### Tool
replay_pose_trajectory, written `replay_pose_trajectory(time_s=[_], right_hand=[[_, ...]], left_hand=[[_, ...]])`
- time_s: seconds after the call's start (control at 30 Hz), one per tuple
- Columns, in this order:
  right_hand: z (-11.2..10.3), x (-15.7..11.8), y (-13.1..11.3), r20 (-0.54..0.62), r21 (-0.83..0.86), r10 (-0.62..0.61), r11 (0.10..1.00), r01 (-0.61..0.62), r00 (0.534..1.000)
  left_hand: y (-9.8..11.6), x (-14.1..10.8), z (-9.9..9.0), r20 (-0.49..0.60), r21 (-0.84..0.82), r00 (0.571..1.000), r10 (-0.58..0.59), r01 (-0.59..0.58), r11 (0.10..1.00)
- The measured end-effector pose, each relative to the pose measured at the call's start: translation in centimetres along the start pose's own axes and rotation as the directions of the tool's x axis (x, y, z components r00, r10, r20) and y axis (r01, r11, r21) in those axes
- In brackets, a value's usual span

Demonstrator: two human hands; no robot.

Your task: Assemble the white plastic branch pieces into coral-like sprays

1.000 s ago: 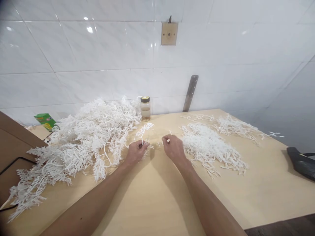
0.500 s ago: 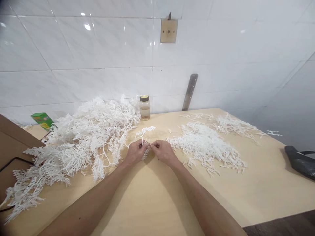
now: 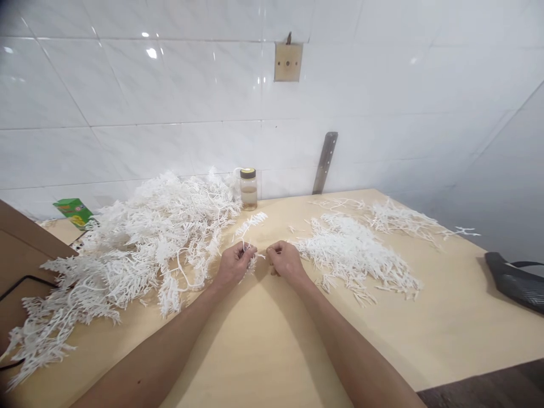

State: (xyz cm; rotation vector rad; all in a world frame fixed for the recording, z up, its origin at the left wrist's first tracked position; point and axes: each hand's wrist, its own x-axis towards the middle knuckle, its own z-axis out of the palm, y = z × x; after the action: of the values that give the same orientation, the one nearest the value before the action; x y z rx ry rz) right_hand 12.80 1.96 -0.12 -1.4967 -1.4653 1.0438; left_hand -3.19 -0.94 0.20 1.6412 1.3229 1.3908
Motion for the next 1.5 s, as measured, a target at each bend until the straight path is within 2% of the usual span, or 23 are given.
replay_pose_trajectory(time_s=[0.1,0.2,0.3,0.37,0.43,0.7,0.9,1.03,1.1,1.2,1.33,1.4,1.43,1.5], right_hand=[[-0.9,0.1,0.0,-0.061,0.027,0.022,0.999,-0.02,0.998],[-1.5,-0.1,-0.3,-0.082,-0.029,-0.023,0.999,0.021,0.996],[-1.5,-0.6,-0.6,0.062,-0.021,-0.072,0.997,0.073,0.995],[-1.3,-1.0,-0.8,0.181,-0.027,-0.09,0.995,0.097,0.979],[-0.9,-1.2,-0.8,0.241,-0.053,-0.095,0.992,0.111,0.966],[-0.3,-1.4,-1.0,0.235,-0.051,-0.101,0.992,0.116,0.967],[0.4,-1.3,-1.0,0.172,-0.169,-0.117,0.975,0.146,0.978],[0.2,-0.6,-0.9,-0.04,-0.43,-0.212,0.886,0.175,0.976],[-0.8,0.0,-0.7,-0.139,-0.504,-0.252,0.851,0.15,0.958],[-3.2,0.9,-0.2,-0.265,-0.49,-0.243,0.867,0.087,0.933],[-6.3,1.5,0.4,-0.446,-0.498,-0.27,0.867,0.014,0.853],[-6.6,1.4,0.5,-0.468,-0.487,-0.303,0.872,0.044,0.83],[-6.3,1.2,0.4,-0.449,-0.465,-0.313,0.881,0.081,0.837],[-4.9,0.8,0.3,-0.329,-0.352,-0.295,0.92,0.173,0.897]], left_hand=[[-0.3,0.1,-0.1,0.001,-0.027,0.999,-0.051,0.051,0.998],[-0.5,0.2,-0.1,-0.011,-0.01,0.999,-0.035,0.034,0.999],[-0.5,0.3,-0.1,-0.008,-0.014,1.0,-0.021,0.021,1.0],[-0.5,0.2,0.0,-0.008,-0.014,1.0,-0.019,0.019,1.0],[-0.5,0.2,0.0,-0.012,0.003,1.0,-0.015,0.015,1.0],[-0.2,0.2,0.0,-0.016,0.029,1.0,-0.02,0.021,0.999],[-0.2,0.0,0.0,-0.022,0.051,1.0,0.006,-0.004,0.999],[0.0,-0.2,0.1,-0.061,0.05,0.997,0.052,-0.049,0.998],[0.1,-0.2,0.1,-0.044,0.007,0.999,0.026,-0.026,1.0],[0.1,-0.1,0.1,-0.019,-0.054,0.999,-0.051,0.05,0.997],[0.1,0.2,0.0,-0.026,-0.099,0.993,-0.111,0.108,0.989],[0.1,0.2,0.0,-0.01,-0.138,0.994,-0.112,0.109,0.984],[0.0,0.2,0.0,-0.003,-0.156,0.994,-0.112,0.11,0.982],[0.0,0.3,0.0,0.001,-0.185,0.993,-0.118,0.116,0.976]])
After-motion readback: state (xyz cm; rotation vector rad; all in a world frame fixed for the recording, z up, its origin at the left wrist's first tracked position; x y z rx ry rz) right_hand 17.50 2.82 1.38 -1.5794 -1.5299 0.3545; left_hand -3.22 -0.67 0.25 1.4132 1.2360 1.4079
